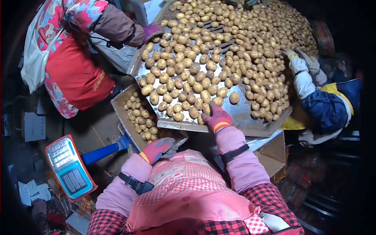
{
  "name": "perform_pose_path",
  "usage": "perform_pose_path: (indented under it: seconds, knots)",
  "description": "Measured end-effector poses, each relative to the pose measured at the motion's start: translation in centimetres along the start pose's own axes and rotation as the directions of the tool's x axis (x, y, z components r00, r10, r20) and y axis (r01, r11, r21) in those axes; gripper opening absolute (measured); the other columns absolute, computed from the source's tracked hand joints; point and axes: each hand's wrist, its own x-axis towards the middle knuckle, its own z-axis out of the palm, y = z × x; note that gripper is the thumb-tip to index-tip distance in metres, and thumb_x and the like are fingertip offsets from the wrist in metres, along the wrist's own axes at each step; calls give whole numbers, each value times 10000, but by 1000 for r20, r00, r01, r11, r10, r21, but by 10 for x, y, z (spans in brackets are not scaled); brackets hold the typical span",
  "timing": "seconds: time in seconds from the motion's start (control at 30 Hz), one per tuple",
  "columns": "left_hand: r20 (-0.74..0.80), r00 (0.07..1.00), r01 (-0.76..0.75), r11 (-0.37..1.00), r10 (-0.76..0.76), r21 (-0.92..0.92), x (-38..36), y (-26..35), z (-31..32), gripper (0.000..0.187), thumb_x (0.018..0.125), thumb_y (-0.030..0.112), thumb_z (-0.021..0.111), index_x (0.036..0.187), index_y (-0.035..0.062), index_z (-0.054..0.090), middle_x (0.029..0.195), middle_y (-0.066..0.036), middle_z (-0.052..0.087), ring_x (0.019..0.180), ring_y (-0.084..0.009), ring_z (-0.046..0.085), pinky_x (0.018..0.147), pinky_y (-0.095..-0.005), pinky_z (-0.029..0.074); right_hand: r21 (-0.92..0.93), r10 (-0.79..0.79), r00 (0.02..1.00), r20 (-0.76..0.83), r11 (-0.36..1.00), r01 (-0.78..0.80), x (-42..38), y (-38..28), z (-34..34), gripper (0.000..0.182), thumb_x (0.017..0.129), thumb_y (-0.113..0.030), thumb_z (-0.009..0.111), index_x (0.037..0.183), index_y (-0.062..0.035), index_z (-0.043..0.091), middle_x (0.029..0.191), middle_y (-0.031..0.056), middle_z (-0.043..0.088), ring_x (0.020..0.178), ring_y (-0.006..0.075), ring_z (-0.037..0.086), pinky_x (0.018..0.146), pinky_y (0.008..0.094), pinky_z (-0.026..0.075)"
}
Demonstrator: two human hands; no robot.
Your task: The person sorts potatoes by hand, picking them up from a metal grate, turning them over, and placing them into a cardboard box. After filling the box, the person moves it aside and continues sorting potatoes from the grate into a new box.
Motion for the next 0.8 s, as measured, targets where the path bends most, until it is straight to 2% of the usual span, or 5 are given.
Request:
perform_pose_path:
  seconds: [0.27,0.4,0.63,0.7,0.8]
  knots:
    - [-176,984,-28,998,18,-58,-6,-5,-25,443,981,250,505,1339,-8,462,1219,-141,592,1058,-228,613,873,-343,525,758,-251,967,46,639,130,-33,90,-64,538,832,-247,674,1293,-11,530,1192,102,614,1079,172,572,941,303,444]
    - [-221,974,32,997,-47,-69,2,3,-26,430,985,259,498,1337,14,472,1214,-145,600,1050,-247,622,878,-357,523,399,-86,815,573,898,-186,-88,137,-153,459,801,-151,716,1207,23,591,1067,63,641,986,148,576,886,314,462]
    - [-221,975,-34,995,13,-90,0,-1,-26,428,985,278,493,1331,27,477,1193,-143,609,1040,-245,626,865,-362,524,437,-276,942,192,883,169,-22,78,-72,799,746,-198,763,1444,-150,379,1237,156,571,1078,231,593,921,335,470]
    - [-274,961,-54,994,25,-97,-13,-2,-28,432,984,285,493,1332,29,477,1190,-142,610,1041,-245,626,862,-361,524,-208,-359,924,129,902,379,-2,29,-34,945,688,-233,803,1474,-218,278,1375,161,438,1094,371,585,897,396,504]
    - [-361,931,-110,986,57,-126,-35,-12,-39,437,985,295,490,1333,32,477,1190,-144,610,1045,-246,625,854,-361,526,-208,-405,902,146,879,428,16,-9,-22,735,824,-222,642,1465,-253,285,1445,201,344,1115,378,578,893,431,512]
